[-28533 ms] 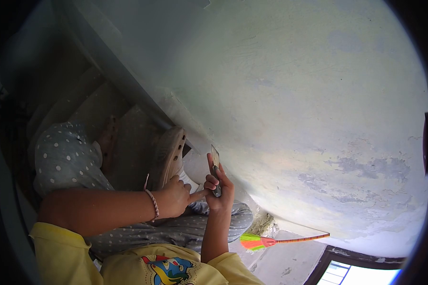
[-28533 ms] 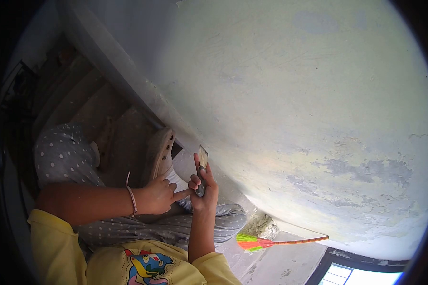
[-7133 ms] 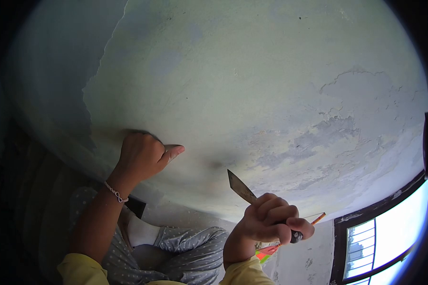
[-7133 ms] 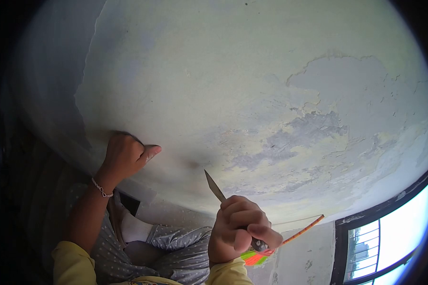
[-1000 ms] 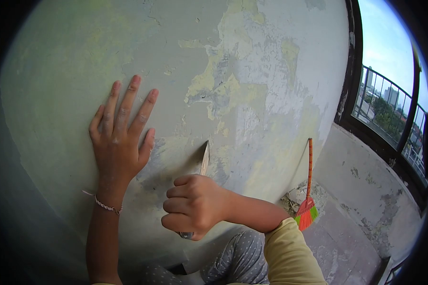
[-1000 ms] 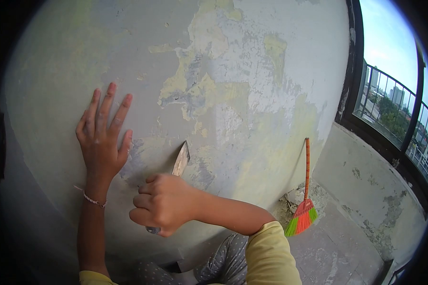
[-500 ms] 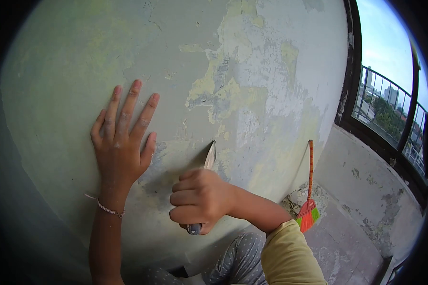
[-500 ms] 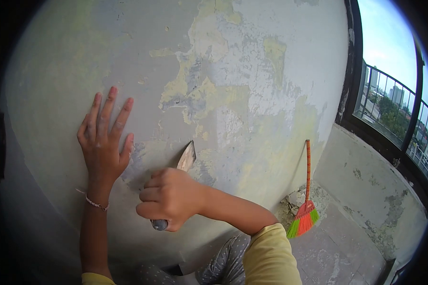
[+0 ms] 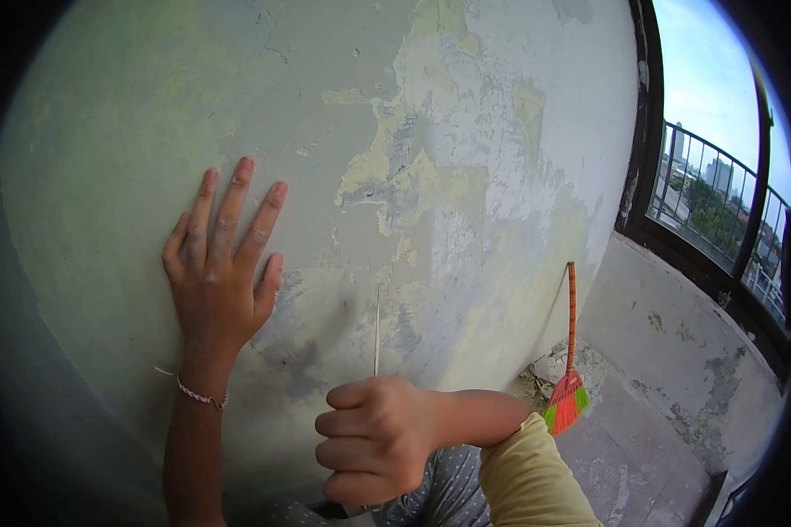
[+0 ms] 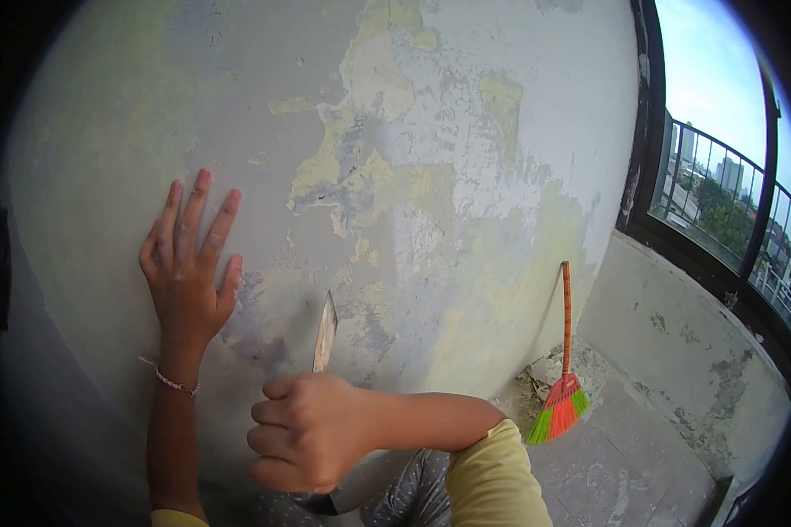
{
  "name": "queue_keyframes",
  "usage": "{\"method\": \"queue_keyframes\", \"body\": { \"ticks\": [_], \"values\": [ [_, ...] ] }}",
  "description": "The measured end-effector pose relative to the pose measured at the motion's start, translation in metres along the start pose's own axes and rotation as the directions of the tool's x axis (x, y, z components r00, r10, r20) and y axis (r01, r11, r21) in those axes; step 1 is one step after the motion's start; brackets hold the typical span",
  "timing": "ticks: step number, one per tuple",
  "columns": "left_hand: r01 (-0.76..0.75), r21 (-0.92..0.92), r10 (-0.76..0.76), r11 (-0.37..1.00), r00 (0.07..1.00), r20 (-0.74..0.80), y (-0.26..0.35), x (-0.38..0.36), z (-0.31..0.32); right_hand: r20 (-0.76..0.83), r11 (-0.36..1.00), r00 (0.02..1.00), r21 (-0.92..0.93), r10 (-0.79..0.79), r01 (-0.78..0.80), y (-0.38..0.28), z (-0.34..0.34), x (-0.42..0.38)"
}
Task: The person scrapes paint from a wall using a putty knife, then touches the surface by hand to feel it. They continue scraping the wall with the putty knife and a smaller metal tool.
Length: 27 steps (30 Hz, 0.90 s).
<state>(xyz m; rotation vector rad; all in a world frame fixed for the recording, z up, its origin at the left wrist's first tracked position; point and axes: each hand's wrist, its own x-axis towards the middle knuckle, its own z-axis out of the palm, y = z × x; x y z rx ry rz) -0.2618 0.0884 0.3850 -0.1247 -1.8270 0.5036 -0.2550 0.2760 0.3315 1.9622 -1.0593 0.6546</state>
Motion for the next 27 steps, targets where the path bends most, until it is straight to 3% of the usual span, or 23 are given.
{"method": "queue_keyframes", "body": {
  "ticks": [2, 3, 6, 11, 12, 13, 17, 20, 21, 24, 27],
  "values": [
    [0.003, 0.009, -0.003, 1.000, 1.000, 0.013, 0.001, -0.001, 0.002, -0.004, 0.992, 0.999, 0.122, -0.042, 0.042, 0.013, -0.001, -0.004],
    [-0.001, 0.008, 0.001, 1.000, 1.000, 0.019, 0.001, -0.002, 0.002, -0.025, 0.995, 0.994, -0.012, 0.102, -0.103, 0.041, 0.001, -0.019],
    [0.019, 0.005, -0.019, 1.000, 1.000, -0.012, 0.002, -0.001, 0.003, -0.030, 0.993, 0.994, -0.038, 0.108, -0.109, 0.030, 0.008, -0.016],
    [0.000, 0.027, 0.000, 1.000, 1.000, 0.003, 0.000, -0.002, 0.003, -0.023, 0.998, 0.999, 0.034, -0.047, 0.048, 0.003, -0.001, -0.003],
    [-0.009, 0.025, 0.008, 1.000, 1.000, 0.011, 0.001, -0.003, 0.003, -0.114, 0.998, 0.991, -0.006, 0.064, -0.065, 0.035, 0.007, -0.013],
    [0.004, 0.023, -0.004, 1.000, 1.000, 0.002, 0.002, -0.003, 0.004, -0.121, 0.997, 0.990, -0.007, 0.073, -0.074, 0.036, 0.012, -0.014],
    [0.022, 0.017, -0.022, 1.000, 1.000, -0.013, 0.003, -0.001, 0.004, -0.110, 0.994, 0.989, -0.035, 0.095, -0.100, 0.029, 0.005, -0.006],
    [0.024, 0.034, -0.024, 0.999, 1.000, -0.013, 0.003, -0.002, 0.006, -0.066, 1.000, 0.998, 0.017, -0.008, 0.010, 0.002, 0.007, -0.003],
    [0.015, 0.032, -0.014, 0.999, 1.000, -0.004, 0.003, -0.003, 0.006, -0.111, 0.994, 0.989, -0.033, 0.096, -0.100, 0.041, 0.012, -0.013],
    [0.023, 0.025, -0.023, 0.999, 0.999, -0.035, 0.004, -0.005, 0.007, 0.018, 0.985, 0.992, -0.128, 0.123, -0.120, 0.035, 0.022, -0.017],
    [0.036, 0.023, -0.035, 0.999, 0.999, -0.028, 0.003, -0.003, 0.006, -0.022, 0.998, 0.999, -0.050, 0.032, -0.033, 0.022, -0.001, -0.002]
  ]
}}
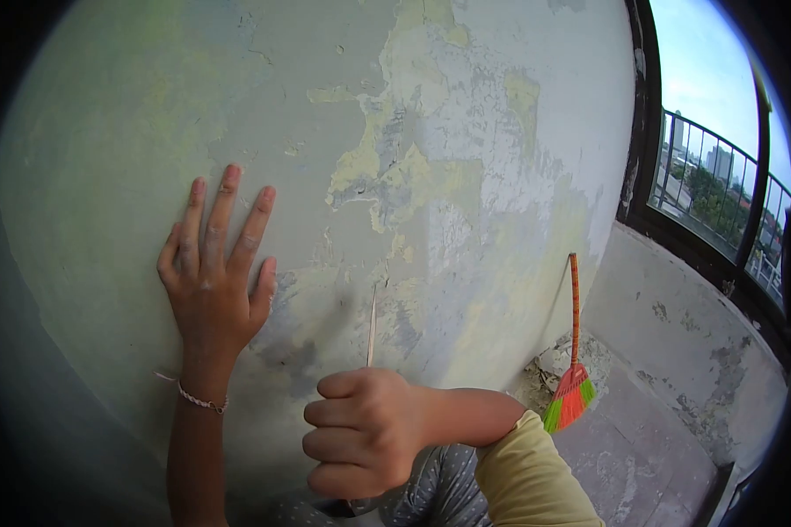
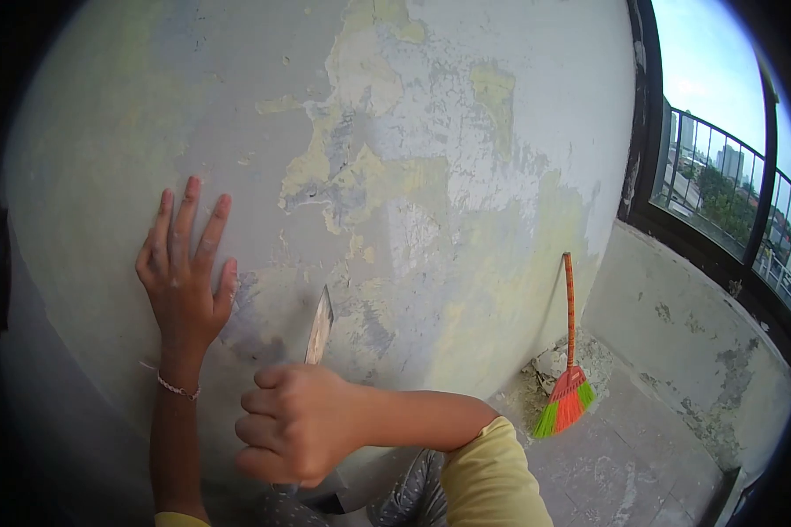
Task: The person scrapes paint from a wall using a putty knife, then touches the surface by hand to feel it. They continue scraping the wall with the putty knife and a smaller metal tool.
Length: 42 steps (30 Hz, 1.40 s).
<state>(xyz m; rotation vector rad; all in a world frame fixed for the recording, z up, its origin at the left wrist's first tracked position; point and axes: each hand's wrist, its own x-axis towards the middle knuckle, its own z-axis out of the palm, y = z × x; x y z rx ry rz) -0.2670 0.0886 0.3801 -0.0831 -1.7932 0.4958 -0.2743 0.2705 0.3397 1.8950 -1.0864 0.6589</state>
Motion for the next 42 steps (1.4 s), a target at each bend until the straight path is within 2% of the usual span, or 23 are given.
{"method": "queue_keyframes", "body": {
  "ticks": [2, 3, 4, 6, 8, 10, 11, 14, 17, 20, 22, 23, 24, 28, 30, 32, 34, 36, 38, 39, 40, 42],
  "values": [
    [-0.007, -0.007, 0.007, 1.000, 1.000, 0.006, 0.000, -0.002, -0.001, 0.012, 0.999, 1.000, 0.047, 0.025, -0.026, 0.001, 0.001, -0.004],
    [-0.015, -0.010, 0.015, 1.000, 1.000, 0.008, 0.000, -0.002, -0.002, -0.053, 0.978, 0.982, -0.101, 0.181, -0.185, 0.034, 0.007, -0.024],
    [-0.011, -0.012, 0.012, 1.000, 1.000, 0.015, 0.001, -0.002, -0.002, -0.039, 0.902, 0.952, -0.309, 0.304, -0.300, 0.064, 0.005, -0.049],
    [0.004, -0.008, -0.004, 1.000, 1.000, 0.001, -0.001, 0.001, -0.001, -0.012, 0.879, 0.939, -0.349, 0.343, -0.326, 0.042, -0.013, -0.048],
    [-0.007, 0.023, 0.007, 1.000, 1.000, 0.002, 0.000, -0.001, -0.001, 0.046, 0.987, 0.998, -0.154, 0.044, -0.037, -0.017, -0.017, -0.013],
    [-0.010, 0.027, 0.010, 1.000, 1.000, 0.005, 0.001, -0.001, 0.002, -0.010, 0.968, 0.981, 0.159, -0.194, 0.193, -0.055, 0.013, -0.011],
    [-0.003, 0.037, 0.003, 0.999, 1.000, -0.003, 0.002, -0.001, 0.002, -0.013, 0.971, 0.983, 0.158, -0.182, 0.181, -0.051, 0.018, -0.012],
    [0.005, 0.033, -0.005, 0.999, 1.000, 0.012, 0.002, -0.002, 0.000, 0.014, 0.994, 0.999, 0.106, 0.040, -0.041, 0.014, 0.013, -0.018],
    [-0.001, 0.038, 0.001, 0.999, 1.000, 0.008, 0.002, -0.002, 0.000, -0.035, 0.997, 0.998, 0.060, 0.047, -0.045, 0.005, 0.014, -0.012],
    [-0.011, 0.043, 0.011, 0.999, 1.000, 0.004, 0.001, -0.002, 0.002, -0.046, 0.999, 0.998, 0.004, -0.046, 0.047, -0.018, 0.004, -0.006],
    [-0.008, 0.044, 0.008, 0.999, 1.000, -0.004, 0.001, -0.001, 0.003, -0.088, 0.989, 0.996, 0.147, -0.007, 0.020, -0.009, 0.000, -0.010],
    [-0.008, 0.042, 0.008, 0.999, 1.000, -0.004, 0.002, -0.002, 0.002, -0.124, 0.991, 0.984, 0.058, 0.126, -0.120, 0.021, 0.004, -0.022],
    [-0.011, 0.036, 0.011, 0.999, 1.000, 0.002, 0.002, -0.003, 0.002, -0.125, 0.990, 0.983, 0.059, 0.135, -0.129, 0.020, 0.010, -0.023],
    [-0.023, 0.049, 0.022, 0.999, 1.000, 0.006, 0.001, -0.004, 0.001, -0.116, 0.992, 0.986, -0.030, 0.119, -0.123, -0.006, 0.006, -0.016],
    [-0.016, 0.053, 0.016, 0.998, 1.000, 0.001, 0.001, -0.001, 0.002, -0.038, 0.993, 0.999, 0.117, 0.005, 0.000, -0.026, -0.001, -0.012],
    [-0.010, 0.047, 0.010, 0.999, 1.000, 0.004, 0.002, -0.002, 0.001, -0.091, 0.991, 0.993, 0.112, 0.078, -0.067, -0.005, 0.013, -0.023],
    [-0.013, 0.052, 0.013, 0.999, 1.000, 0.006, 0.001, -0.001, 0.001, -0.116, 0.990, 0.983, -0.022, 0.139, -0.143, 0.008, 0.020, -0.025],
    [-0.018, 0.052, 0.017, 0.998, 1.000, 0.014, 0.002, -0.003, 0.000, -0.136, 0.990, 0.982, -0.033, 0.128, -0.133, -0.003, 0.014, -0.023],
    [-0.017, 0.057, 0.017, 0.998, 1.000, 0.003, 0.002, -0.002, 0.001, -0.106, 0.998, 0.994, 0.044, -0.033, 0.038, -0.026, 0.001, -0.017],
    [-0.019, 0.061, 0.018, 0.998, 1.000, 0.007, 0.002, -0.001, 0.002, -0.089, 0.994, 0.995, 0.100, -0.043, 0.052, -0.029, -0.004, -0.014],
    [-0.017, 0.059, 0.017, 0.998, 1.000, 0.006, 0.002, -0.001, 0.002, -0.094, 0.994, 0.995, 0.103, -0.037, 0.047, -0.018, 0.000, -0.018],
    [-0.021, 0.048, 0.021, 0.999, 1.000, 0.009, 0.003, -0.002, 0.001, -0.127, 0.995, 0.987, 0.018, 0.097, -0.096, 0.012, 0.013, -0.026]
  ]
}}
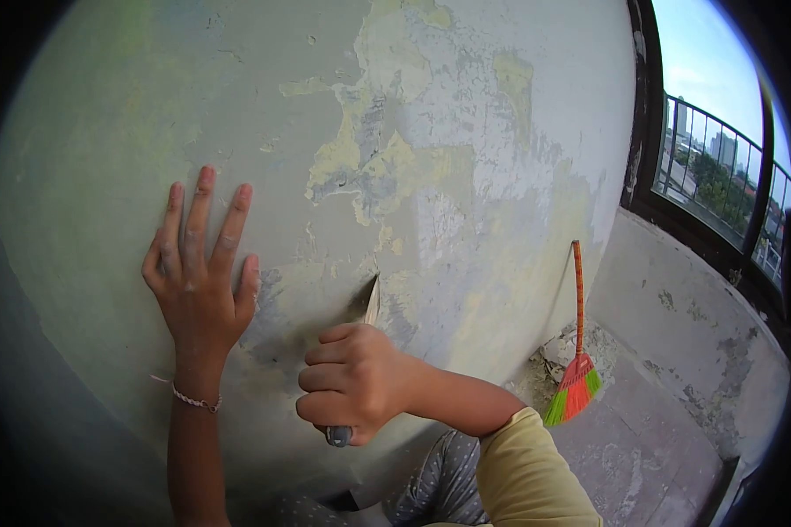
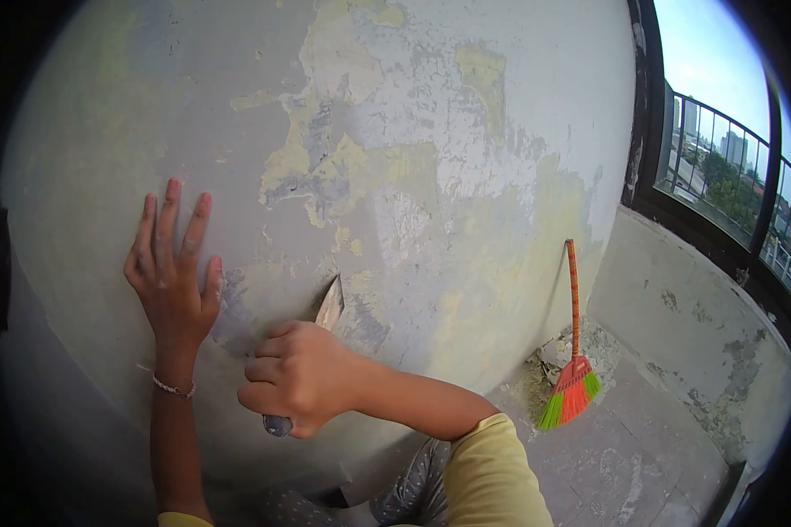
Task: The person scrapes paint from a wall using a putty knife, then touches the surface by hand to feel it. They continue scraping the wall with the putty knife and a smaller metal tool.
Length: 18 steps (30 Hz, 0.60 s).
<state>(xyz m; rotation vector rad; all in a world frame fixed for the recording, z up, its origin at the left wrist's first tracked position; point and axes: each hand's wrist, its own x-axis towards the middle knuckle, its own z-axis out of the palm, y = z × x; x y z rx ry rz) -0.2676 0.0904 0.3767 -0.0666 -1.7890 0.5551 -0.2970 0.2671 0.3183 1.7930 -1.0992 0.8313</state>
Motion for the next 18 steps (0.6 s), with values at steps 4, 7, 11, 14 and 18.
{"method": "queue_keyframes", "body": {
  "ticks": [4, 7, 11, 14, 18],
  "values": [
    [-0.001, 0.015, 0.001, 1.000, 1.000, -0.015, -0.001, 0.000, 0.002, 0.033, 0.988, 0.991, 0.087, -0.132, 0.129, -0.032, -0.004, 0.009],
    [-0.002, 0.022, 0.002, 1.000, 1.000, -0.011, -0.001, 0.001, 0.002, 0.005, 0.990, 0.998, 0.131, -0.058, 0.056, -0.009, 0.008, -0.001],
    [0.009, 0.013, -0.009, 1.000, 1.000, -0.006, 0.000, 0.001, 0.001, 0.053, 0.998, 0.997, 0.047, -0.054, 0.051, -0.023, 0.013, 0.002],
    [0.007, -0.005, -0.007, 1.000, 1.000, -0.014, -0.001, 0.000, 0.002, 0.013, 0.990, 0.994, 0.090, -0.111, 0.110, -0.034, 0.000, 0.008],
    [0.011, -0.008, -0.011, 1.000, 1.000, -0.019, 0.000, 0.001, 0.001, 0.092, 0.999, 0.996, -0.046, -0.005, 0.009, -0.003, 0.012, -0.004]
  ]
}}
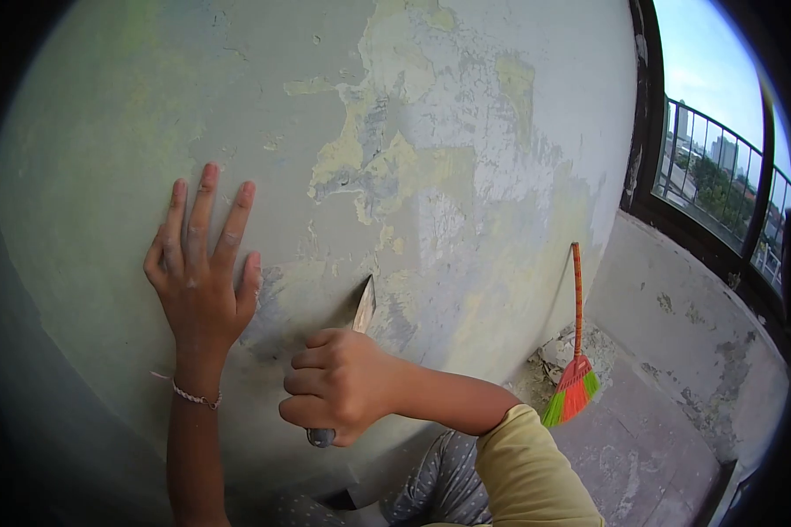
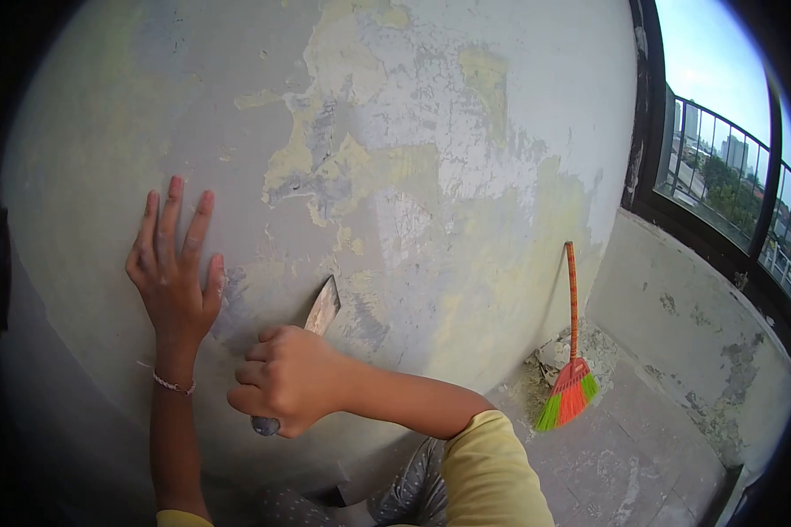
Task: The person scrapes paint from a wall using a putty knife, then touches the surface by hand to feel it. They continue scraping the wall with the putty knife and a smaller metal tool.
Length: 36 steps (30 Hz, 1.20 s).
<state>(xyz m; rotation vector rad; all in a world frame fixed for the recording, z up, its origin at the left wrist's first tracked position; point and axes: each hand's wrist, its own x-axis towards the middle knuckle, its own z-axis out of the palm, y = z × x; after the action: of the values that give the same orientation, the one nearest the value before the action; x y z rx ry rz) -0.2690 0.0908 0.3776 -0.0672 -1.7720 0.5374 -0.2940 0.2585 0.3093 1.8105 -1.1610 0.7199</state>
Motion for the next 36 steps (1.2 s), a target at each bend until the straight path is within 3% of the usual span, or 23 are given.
{"method": "queue_keyframes", "body": {
  "ticks": [3, 6, 8, 10, 12, 14, 15, 20, 22, 24, 26, 27, 28, 30, 32, 35, 36],
  "values": [
    [0.013, 0.005, -0.013, 1.000, 1.000, 0.003, -0.001, 0.001, 0.000, -0.044, 0.990, 0.995, 0.107, -0.091, 0.095, -0.044, -0.015, 0.011],
    [-0.001, -0.004, 0.001, 1.000, 1.000, 0.017, -0.001, -0.002, -0.001, 0.004, 0.997, 1.000, 0.080, 0.006, -0.007, 0.012, 0.002, 0.001],
    [0.003, 0.021, -0.003, 1.000, 1.000, 0.003, -0.001, -0.001, -0.001, 0.003, 0.999, 1.000, -0.034, 0.014, -0.014, 0.005, 0.009, 0.004],
    [0.000, 0.004, 0.000, 1.000, 1.000, 0.007, 0.000, -0.002, -0.002, -0.066, 0.997, 0.997, 0.067, -0.035, 0.039, -0.015, -0.004, 0.017],
    [0.017, -0.003, -0.017, 1.000, 1.000, 0.005, -0.001, 0.000, -0.001, -0.023, 0.993, 0.997, 0.094, -0.072, 0.074, -0.020, -0.007, 0.013],
    [-0.012, 0.024, 0.011, 1.000, 1.000, 0.015, 0.000, 0.000, -0.002, -0.062, 0.998, 0.997, 0.055, 0.044, -0.041, 0.012, 0.003, 0.004],
    [-0.010, 0.019, 0.009, 1.000, 1.000, 0.014, 0.000, -0.001, -0.001, -0.018, 0.997, 0.998, -0.050, 0.053, -0.054, 0.007, 0.006, 0.007],
    [-0.017, 0.013, 0.017, 1.000, 1.000, 0.015, -0.003, -0.002, -0.001, 0.012, 0.996, 0.997, 0.057, -0.072, 0.071, -0.019, -0.013, 0.014],
    [-0.007, 0.012, 0.006, 1.000, 1.000, 0.025, -0.002, -0.003, 0.000, -0.041, 0.998, 0.998, 0.049, 0.049, -0.047, 0.014, 0.003, 0.006],
    [0.019, 0.014, -0.020, 1.000, 1.000, 0.008, 0.000, -0.001, 0.001, -0.012, 0.998, 0.999, -0.043, 0.052, -0.052, 0.010, 0.009, 0.007],
    [-0.008, 0.014, 0.008, 1.000, 1.000, 0.023, -0.003, -0.002, 0.000, -0.149, 0.999, 0.988, 0.027, 0.039, -0.035, -0.009, -0.001, 0.017],
    [0.003, 0.025, -0.003, 1.000, 1.000, 0.014, -0.004, 0.000, 0.001, -0.033, 0.998, 0.999, 0.061, 0.002, 0.000, -0.029, -0.013, 0.014],
    [0.001, 0.025, -0.002, 1.000, 1.000, 0.017, -0.004, 0.000, 0.001, -0.038, 0.998, 0.999, 0.068, 0.000, 0.002, -0.017, -0.010, 0.012],
    [-0.020, 0.018, 0.019, 1.000, 0.999, 0.035, -0.003, -0.004, -0.001, -0.075, 0.989, 0.990, -0.078, 0.122, -0.127, 0.018, 0.001, 0.003],
    [0.014, 0.014, -0.015, 1.000, 1.000, 0.021, -0.002, -0.002, 0.000, -0.031, 0.976, 0.991, -0.176, 0.128, -0.131, 0.021, 0.000, -0.003],
    [0.010, -0.011, -0.010, 1.000, 1.000, 0.004, -0.002, -0.002, 0.000, -0.087, 0.996, 0.994, -0.051, 0.072, -0.076, -0.012, -0.016, 0.009],
    [0.006, -0.014, -0.005, 1.000, 1.000, 0.008, -0.002, -0.001, 0.001, -0.005, 0.999, 1.000, 0.047, 0.001, -0.001, -0.020, -0.018, 0.012]
  ]
}}
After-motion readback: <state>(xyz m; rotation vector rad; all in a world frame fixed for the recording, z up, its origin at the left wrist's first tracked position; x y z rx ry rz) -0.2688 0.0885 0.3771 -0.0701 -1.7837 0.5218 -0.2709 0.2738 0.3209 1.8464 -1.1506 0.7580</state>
